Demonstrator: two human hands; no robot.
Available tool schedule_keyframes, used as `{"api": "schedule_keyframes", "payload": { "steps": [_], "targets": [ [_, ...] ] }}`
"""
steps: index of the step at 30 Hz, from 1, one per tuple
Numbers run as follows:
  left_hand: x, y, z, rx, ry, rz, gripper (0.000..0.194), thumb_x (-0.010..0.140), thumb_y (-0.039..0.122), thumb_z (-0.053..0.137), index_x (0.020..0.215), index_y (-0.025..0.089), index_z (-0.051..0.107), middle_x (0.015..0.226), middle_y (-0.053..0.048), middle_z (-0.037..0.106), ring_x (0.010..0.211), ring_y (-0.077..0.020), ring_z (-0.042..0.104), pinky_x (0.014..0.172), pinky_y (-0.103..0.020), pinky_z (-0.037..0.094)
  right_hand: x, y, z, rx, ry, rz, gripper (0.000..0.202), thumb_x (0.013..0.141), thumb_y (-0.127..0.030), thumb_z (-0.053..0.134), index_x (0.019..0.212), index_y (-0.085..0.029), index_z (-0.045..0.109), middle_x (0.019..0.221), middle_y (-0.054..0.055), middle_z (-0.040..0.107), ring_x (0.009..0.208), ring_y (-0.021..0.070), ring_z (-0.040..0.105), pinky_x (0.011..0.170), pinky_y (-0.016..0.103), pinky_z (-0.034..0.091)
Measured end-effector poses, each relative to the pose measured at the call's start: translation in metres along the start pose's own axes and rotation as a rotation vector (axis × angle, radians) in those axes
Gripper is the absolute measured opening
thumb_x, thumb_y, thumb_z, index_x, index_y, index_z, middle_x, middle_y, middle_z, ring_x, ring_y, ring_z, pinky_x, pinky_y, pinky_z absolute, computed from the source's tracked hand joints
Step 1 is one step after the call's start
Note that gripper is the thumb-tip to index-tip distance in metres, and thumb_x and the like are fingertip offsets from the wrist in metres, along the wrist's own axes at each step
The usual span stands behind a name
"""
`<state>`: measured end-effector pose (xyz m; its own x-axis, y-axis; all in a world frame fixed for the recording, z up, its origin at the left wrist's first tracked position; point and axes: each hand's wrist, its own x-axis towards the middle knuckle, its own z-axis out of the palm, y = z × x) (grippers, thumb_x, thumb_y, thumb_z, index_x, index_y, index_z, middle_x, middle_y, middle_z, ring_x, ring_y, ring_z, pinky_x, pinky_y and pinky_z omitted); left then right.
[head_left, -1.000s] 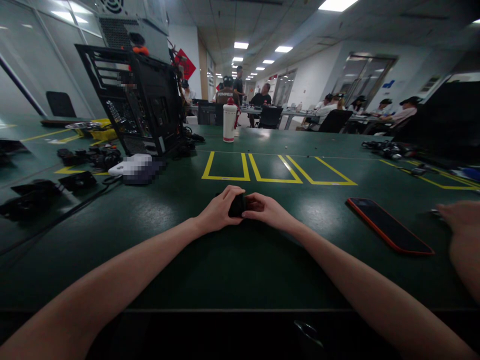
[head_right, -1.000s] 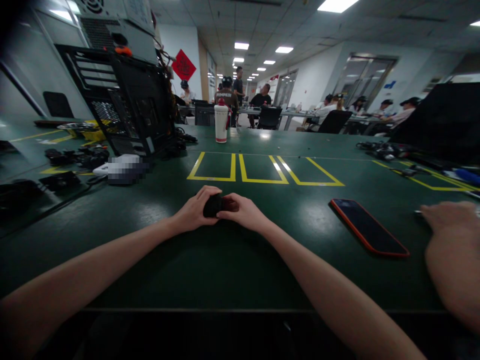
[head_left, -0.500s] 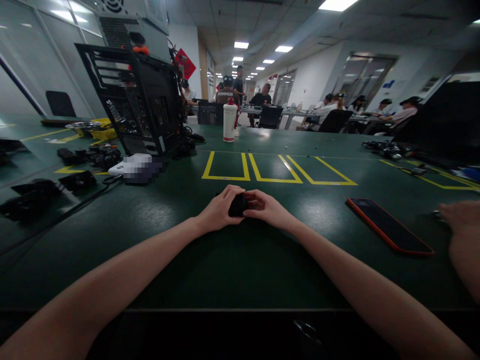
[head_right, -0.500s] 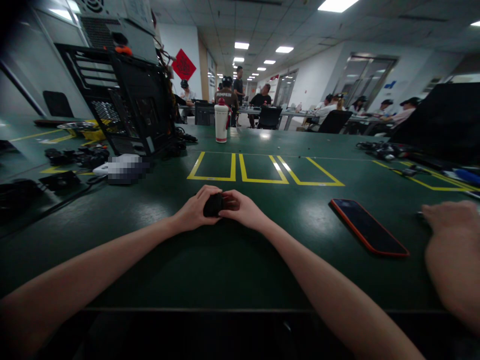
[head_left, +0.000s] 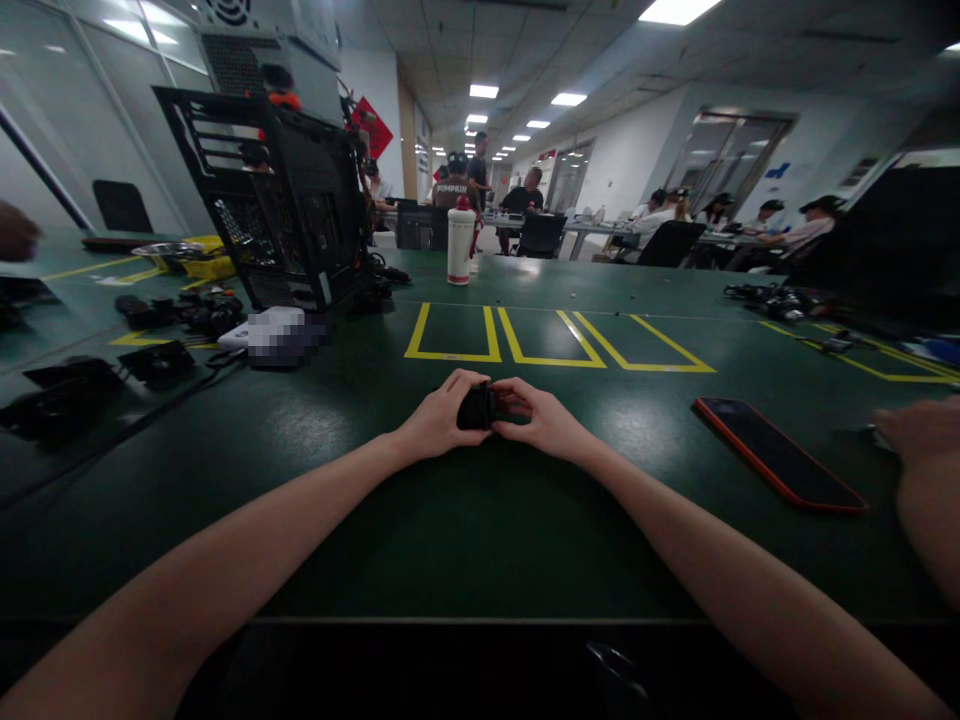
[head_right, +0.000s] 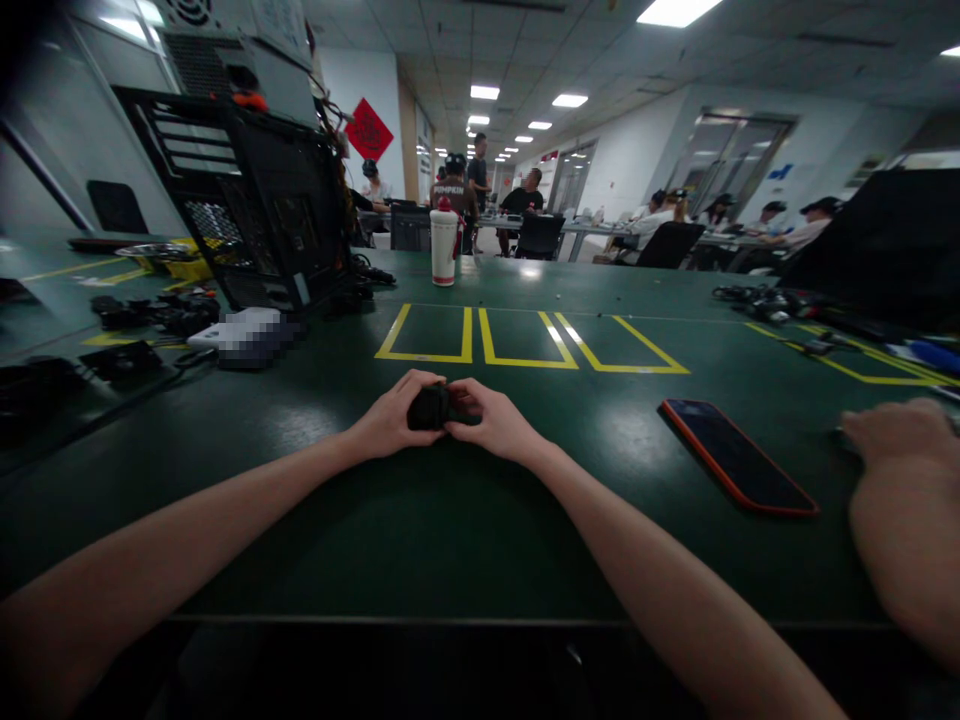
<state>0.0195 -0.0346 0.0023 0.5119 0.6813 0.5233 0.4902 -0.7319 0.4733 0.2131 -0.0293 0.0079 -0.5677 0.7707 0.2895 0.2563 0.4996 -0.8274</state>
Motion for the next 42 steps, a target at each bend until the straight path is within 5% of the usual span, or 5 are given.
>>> {"api": "schedule_keyframes", "payload": {
  "steps": [18, 28, 35, 42],
  "targets": [
    [0.0016, -0.0057, 0.0007, -0.030, -0.006, -0.020, 0.061, 0.066, 0.033, 0.067, 0.117, 0.021, 0.036, 0.115, -0.007, 0.043, 0.107, -0.0234, 0.046, 0.092, -0.041, 0.040, 0.0011, 0.0013, 0.0048, 0.030, 0.024, 0.004, 0.045, 0.069, -0.015, 0.061, 0.110, -0.020, 0.045, 0.108, 0.006, 0.055, 0.097, 0.0161, 0.057, 0.091, 0.036, 0.045],
    [0.0006, -0.0033, -0.0003, -0.022, -0.011, -0.017, 0.061, 0.066, 0.036, 0.067, 0.117, 0.021, 0.037, 0.114, -0.007, 0.044, 0.107, -0.0241, 0.046, 0.091, -0.040, 0.040, 0.0038, 0.0037, 0.0016, 0.151, -0.019, 0.145, 0.038, 0.070, -0.025, 0.062, 0.106, -0.018, 0.051, 0.102, 0.006, 0.059, 0.094, 0.0171, 0.058, 0.089, 0.036, 0.045],
    [0.0003, -0.0010, -0.0006, -0.009, -0.011, -0.010, 0.060, 0.066, 0.033, 0.067, 0.116, 0.021, 0.036, 0.114, -0.006, 0.043, 0.106, -0.0229, 0.046, 0.091, -0.039, 0.041, 0.0042, -0.0005, 0.0071, 0.294, 0.045, 0.155, 0.038, 0.069, -0.019, 0.062, 0.104, -0.020, 0.047, 0.107, 0.005, 0.055, 0.099, 0.0173, 0.055, 0.088, 0.035, 0.044],
    [-0.0010, 0.0023, -0.0023, -0.004, -0.021, 0.004, 0.060, 0.066, 0.033, 0.067, 0.116, 0.022, 0.035, 0.114, -0.006, 0.042, 0.106, -0.0230, 0.046, 0.091, -0.039, 0.041, 0.0026, -0.0006, 0.0052, 0.184, 0.020, 0.158, 0.032, 0.074, -0.026, 0.057, 0.104, -0.023, 0.046, 0.091, 0.002, 0.058, 0.085, 0.0159, 0.058, 0.078, 0.035, 0.047]
  ]
}}
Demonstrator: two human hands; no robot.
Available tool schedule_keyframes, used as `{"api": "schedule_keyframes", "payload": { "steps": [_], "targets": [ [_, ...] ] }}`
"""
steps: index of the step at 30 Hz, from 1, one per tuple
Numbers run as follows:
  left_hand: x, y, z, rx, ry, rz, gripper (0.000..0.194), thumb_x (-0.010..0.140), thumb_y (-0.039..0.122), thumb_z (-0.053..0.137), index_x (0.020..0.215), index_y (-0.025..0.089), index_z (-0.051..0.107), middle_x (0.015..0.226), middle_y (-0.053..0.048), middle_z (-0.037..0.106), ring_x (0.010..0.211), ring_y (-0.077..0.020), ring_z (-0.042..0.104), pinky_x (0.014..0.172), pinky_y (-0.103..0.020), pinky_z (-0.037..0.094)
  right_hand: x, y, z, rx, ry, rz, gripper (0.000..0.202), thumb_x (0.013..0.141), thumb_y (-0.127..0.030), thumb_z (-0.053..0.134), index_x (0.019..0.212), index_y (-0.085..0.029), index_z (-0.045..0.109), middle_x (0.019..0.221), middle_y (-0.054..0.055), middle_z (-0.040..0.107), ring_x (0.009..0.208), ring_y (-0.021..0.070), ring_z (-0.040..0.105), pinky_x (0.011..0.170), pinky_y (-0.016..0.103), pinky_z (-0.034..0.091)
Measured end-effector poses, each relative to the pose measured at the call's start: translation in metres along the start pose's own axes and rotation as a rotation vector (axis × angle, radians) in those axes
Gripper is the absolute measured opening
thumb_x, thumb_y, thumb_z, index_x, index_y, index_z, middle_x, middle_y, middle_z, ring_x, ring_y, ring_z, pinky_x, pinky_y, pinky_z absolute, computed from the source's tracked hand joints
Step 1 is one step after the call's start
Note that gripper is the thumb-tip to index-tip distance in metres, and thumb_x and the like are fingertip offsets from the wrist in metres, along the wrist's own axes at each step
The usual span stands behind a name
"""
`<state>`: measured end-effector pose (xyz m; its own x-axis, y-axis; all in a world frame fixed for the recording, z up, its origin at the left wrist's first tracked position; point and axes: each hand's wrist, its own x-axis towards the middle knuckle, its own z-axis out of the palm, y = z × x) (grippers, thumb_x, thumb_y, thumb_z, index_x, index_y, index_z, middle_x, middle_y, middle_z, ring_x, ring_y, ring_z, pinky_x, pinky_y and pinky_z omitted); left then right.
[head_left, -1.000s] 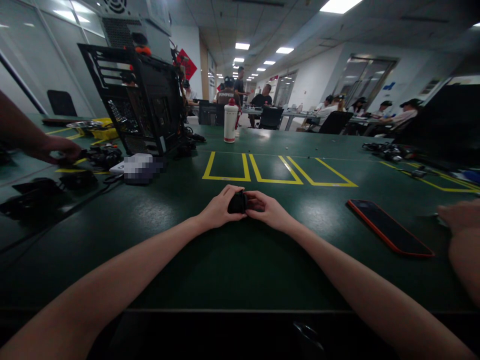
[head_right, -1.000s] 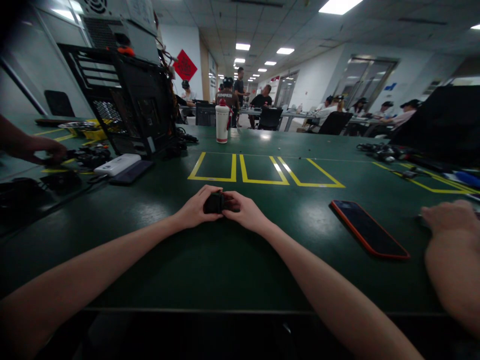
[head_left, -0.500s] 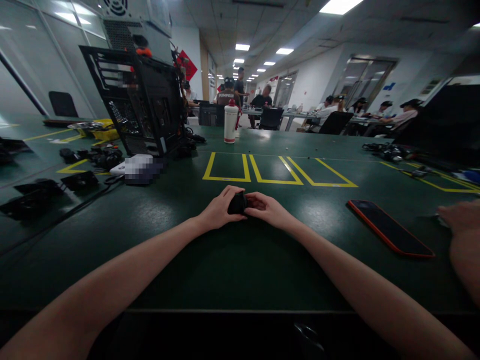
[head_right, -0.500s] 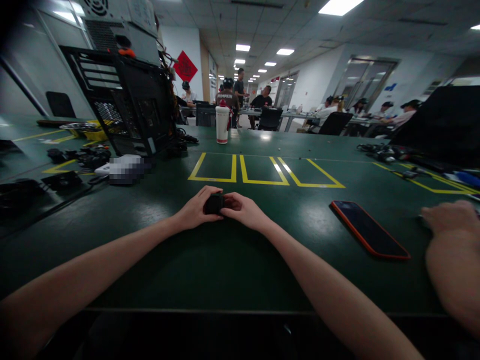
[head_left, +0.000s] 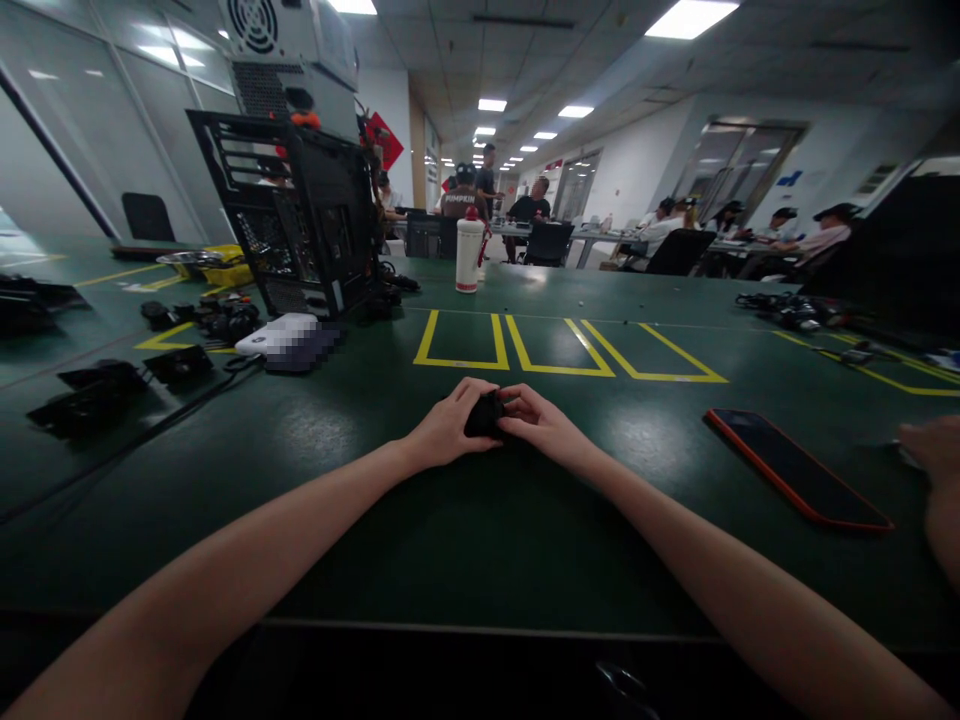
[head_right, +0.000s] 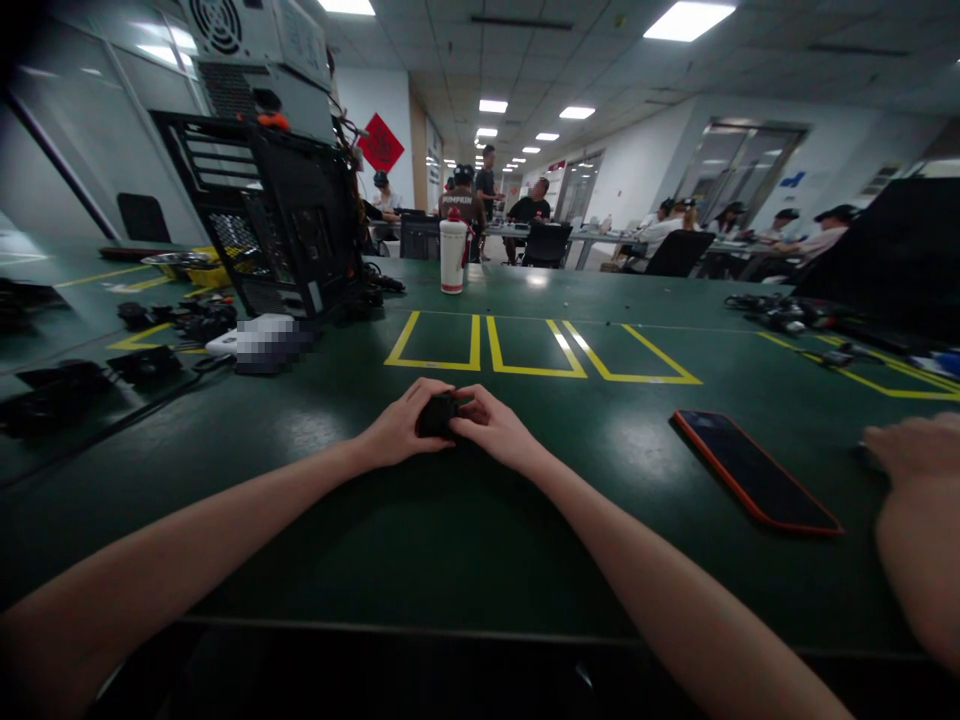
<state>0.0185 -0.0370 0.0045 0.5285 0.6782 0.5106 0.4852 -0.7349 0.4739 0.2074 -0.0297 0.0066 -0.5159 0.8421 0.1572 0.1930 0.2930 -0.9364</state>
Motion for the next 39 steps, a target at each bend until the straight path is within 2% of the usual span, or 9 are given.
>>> {"api": "schedule_keyframes", "payload": {
  "steps": [3, 7, 13, 20, 24, 28, 33, 39],
  "targets": [
    [0.000, 0.001, 0.001, -0.006, -0.006, 0.006, 0.061, 0.066, 0.033, 0.067, 0.116, 0.023, 0.035, 0.114, -0.005, 0.042, 0.106, -0.0226, 0.045, 0.091, -0.039, 0.040, -0.002, -0.003, 0.000, -0.062, 0.032, -0.002, 0.028, 0.075, -0.030, 0.057, 0.101, -0.020, 0.050, 0.096, 0.004, 0.058, 0.089, 0.0167, 0.057, 0.082, 0.036, 0.046],
    [0.000, 0.003, 0.002, -0.015, -0.008, 0.010, 0.061, 0.066, 0.032, 0.068, 0.116, 0.022, 0.035, 0.114, -0.006, 0.042, 0.106, -0.0224, 0.046, 0.091, -0.039, 0.041, -0.005, -0.006, 0.003, -0.049, 0.045, -0.030, 0.028, 0.077, -0.028, 0.054, 0.103, -0.020, 0.049, 0.103, 0.005, 0.057, 0.097, 0.0167, 0.055, 0.085, 0.035, 0.045],
    [0.000, 0.006, 0.002, -0.026, -0.001, 0.010, 0.061, 0.065, 0.031, 0.068, 0.116, 0.022, 0.036, 0.112, -0.006, 0.043, 0.105, -0.0223, 0.046, 0.090, -0.038, 0.041, -0.007, -0.005, 0.005, -0.045, 0.039, -0.076, 0.024, 0.079, -0.028, 0.052, 0.102, -0.024, 0.047, 0.097, 0.003, 0.056, 0.092, 0.0153, 0.056, 0.080, 0.033, 0.047],
    [-0.008, 0.017, 0.000, -0.073, -0.023, -0.082, 0.061, 0.065, 0.036, 0.067, 0.117, 0.021, 0.038, 0.113, -0.006, 0.045, 0.101, -0.0219, 0.048, 0.088, -0.036, 0.042, -0.017, -0.016, 0.010, -0.041, 0.044, -0.004, 0.022, 0.078, -0.032, 0.052, 0.097, -0.021, 0.048, 0.097, 0.003, 0.054, 0.089, 0.0152, 0.056, 0.077, 0.031, 0.047],
    [-0.017, 0.027, -0.002, -0.131, -0.081, -0.173, 0.060, 0.066, 0.039, 0.065, 0.117, 0.020, 0.040, 0.110, -0.007, 0.047, 0.097, -0.0216, 0.050, 0.084, -0.036, 0.043, -0.027, -0.022, 0.015, -0.090, 0.040, 0.063, 0.022, 0.079, -0.035, 0.051, 0.094, -0.019, 0.051, 0.094, 0.003, 0.057, 0.084, 0.0160, 0.057, 0.074, 0.032, 0.047],
    [-0.024, 0.034, -0.001, -0.141, -0.125, -0.218, 0.060, 0.069, 0.040, 0.062, 0.120, 0.018, 0.040, 0.111, -0.008, 0.048, 0.098, -0.0221, 0.050, 0.085, -0.037, 0.043, -0.036, -0.023, 0.020, -0.083, 0.036, 0.080, 0.023, 0.079, -0.036, 0.050, 0.094, -0.019, 0.052, 0.092, 0.003, 0.059, 0.088, 0.0176, 0.057, 0.078, 0.033, 0.046],
    [-0.025, 0.042, -0.001, -0.113, -0.133, -0.249, 0.062, 0.070, 0.037, 0.060, 0.124, 0.017, 0.036, 0.116, -0.009, 0.047, 0.102, -0.0226, 0.049, 0.089, -0.038, 0.042, -0.041, -0.028, 0.024, -0.020, 0.017, 0.099, 0.022, 0.079, -0.033, 0.051, 0.097, -0.019, 0.051, 0.099, 0.004, 0.060, 0.093, 0.0181, 0.058, 0.085, 0.035, 0.045],
    [-0.027, 0.057, -0.007, -0.076, -0.148, -0.297, 0.064, 0.071, 0.040, 0.058, 0.125, 0.016, 0.034, 0.118, -0.012, 0.048, 0.105, -0.0252, 0.050, 0.089, -0.040, 0.042, -0.046, -0.032, 0.026, -0.045, 0.006, 0.124, 0.026, 0.080, -0.036, 0.049, 0.099, -0.019, 0.050, 0.103, 0.006, 0.059, 0.094, 0.0191, 0.059, 0.086, 0.036, 0.045]
  ]
}}
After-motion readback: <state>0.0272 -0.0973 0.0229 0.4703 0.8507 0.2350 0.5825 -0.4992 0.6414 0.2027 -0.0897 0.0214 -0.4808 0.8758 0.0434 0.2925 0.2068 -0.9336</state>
